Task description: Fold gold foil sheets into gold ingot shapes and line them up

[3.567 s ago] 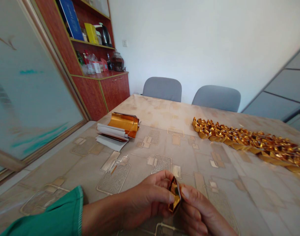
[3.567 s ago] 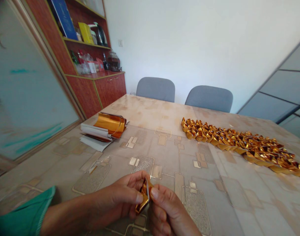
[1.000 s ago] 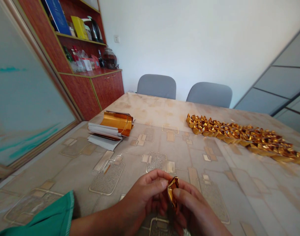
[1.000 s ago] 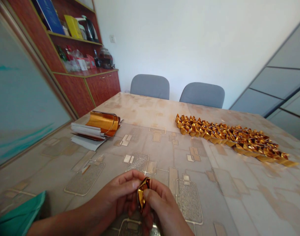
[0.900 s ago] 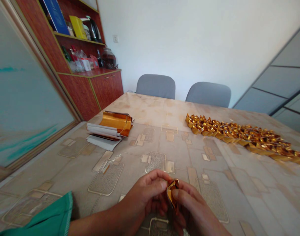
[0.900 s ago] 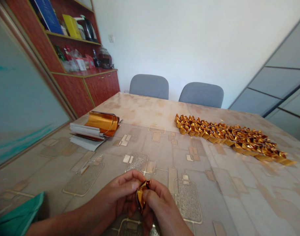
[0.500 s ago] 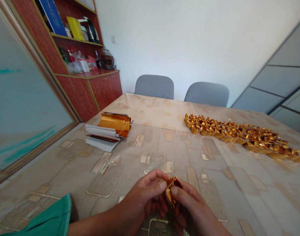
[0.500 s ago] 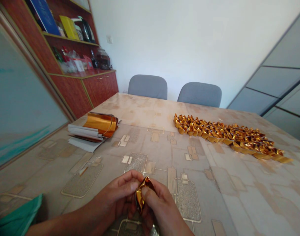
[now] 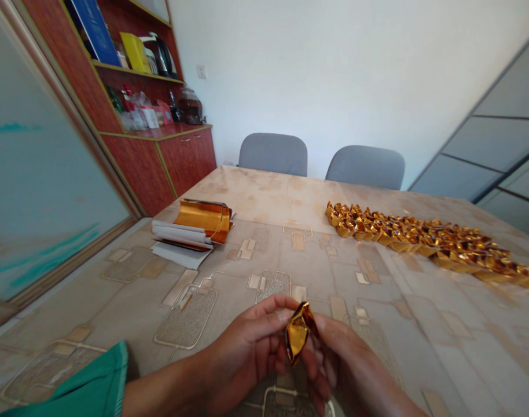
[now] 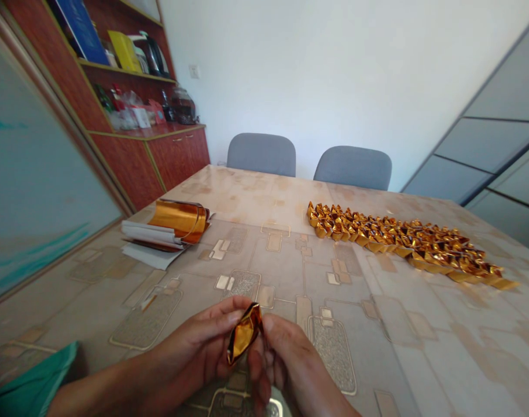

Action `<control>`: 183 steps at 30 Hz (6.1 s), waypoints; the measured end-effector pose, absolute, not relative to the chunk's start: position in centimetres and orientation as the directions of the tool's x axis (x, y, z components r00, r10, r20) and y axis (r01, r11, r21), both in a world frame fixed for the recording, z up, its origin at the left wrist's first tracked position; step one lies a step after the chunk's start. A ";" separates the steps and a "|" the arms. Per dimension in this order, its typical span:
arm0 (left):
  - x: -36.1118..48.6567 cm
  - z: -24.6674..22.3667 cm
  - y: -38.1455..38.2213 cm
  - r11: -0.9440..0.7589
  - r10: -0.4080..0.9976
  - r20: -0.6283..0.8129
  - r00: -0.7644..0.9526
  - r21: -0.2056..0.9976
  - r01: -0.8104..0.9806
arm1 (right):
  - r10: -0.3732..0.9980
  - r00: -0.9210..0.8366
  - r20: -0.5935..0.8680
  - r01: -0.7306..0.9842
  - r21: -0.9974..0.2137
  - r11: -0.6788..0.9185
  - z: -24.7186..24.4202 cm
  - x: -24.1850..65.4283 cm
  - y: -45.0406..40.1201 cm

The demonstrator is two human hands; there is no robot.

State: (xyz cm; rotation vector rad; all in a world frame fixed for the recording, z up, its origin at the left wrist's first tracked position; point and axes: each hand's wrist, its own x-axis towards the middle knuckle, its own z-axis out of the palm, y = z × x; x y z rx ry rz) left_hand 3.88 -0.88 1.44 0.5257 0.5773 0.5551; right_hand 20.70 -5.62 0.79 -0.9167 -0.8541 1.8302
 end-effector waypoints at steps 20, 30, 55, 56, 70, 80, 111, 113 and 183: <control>3.7 1.7 -0.4 0.781 0.561 -0.430 0.707 0.559 -0.279 | 0.960 -0.127 0.251 0.090 -0.961 0.263 1.4 22.1 -5.1; 3.9 1.2 -0.5 0.307 0.754 -0.141 0.641 0.939 -0.155 | 0.960 -0.007 0.279 0.210 -0.938 0.275 1.3 22.0 -4.9; 3.6 2.0 -0.6 0.117 0.809 -0.136 0.572 0.991 0.070 | 1.000 -0.009 0.027 -0.014 -1.000 0.027 0.5 21.6 -4.9; 3.7 2.1 -0.6 0.111 0.811 -0.134 0.569 0.991 0.075 | 1.000 -0.005 0.030 0.005 -1.000 0.030 0.5 21.6 -4.9; 3.7 1.8 -0.7 -0.037 0.797 -0.077 0.599 0.984 0.176 | 0.992 -0.044 0.118 0.179 -0.976 0.124 0.7 21.0 -5.2; 3.7 1.5 -0.5 0.071 0.797 -0.119 0.592 0.992 0.103 | 1.000 0.011 0.024 -0.065 -0.998 0.025 0.1 22.1 -4.4; 4.2 0.8 -0.6 0.377 0.867 -0.261 0.425 0.900 -0.216 | 0.962 0.012 0.272 0.276 -0.926 0.259 0.2 20.5 -5.1; 4.3 1.0 -0.8 0.409 0.851 -0.261 0.456 0.873 -0.264 | 0.919 -0.016 0.393 0.382 -0.847 0.369 0.8 20.5 -5.1; 3.6 0.8 -0.1 0.594 0.718 -0.240 0.654 0.701 -0.395 | 0.937 0.104 0.333 0.273 -0.916 0.295 1.3 19.9 -5.3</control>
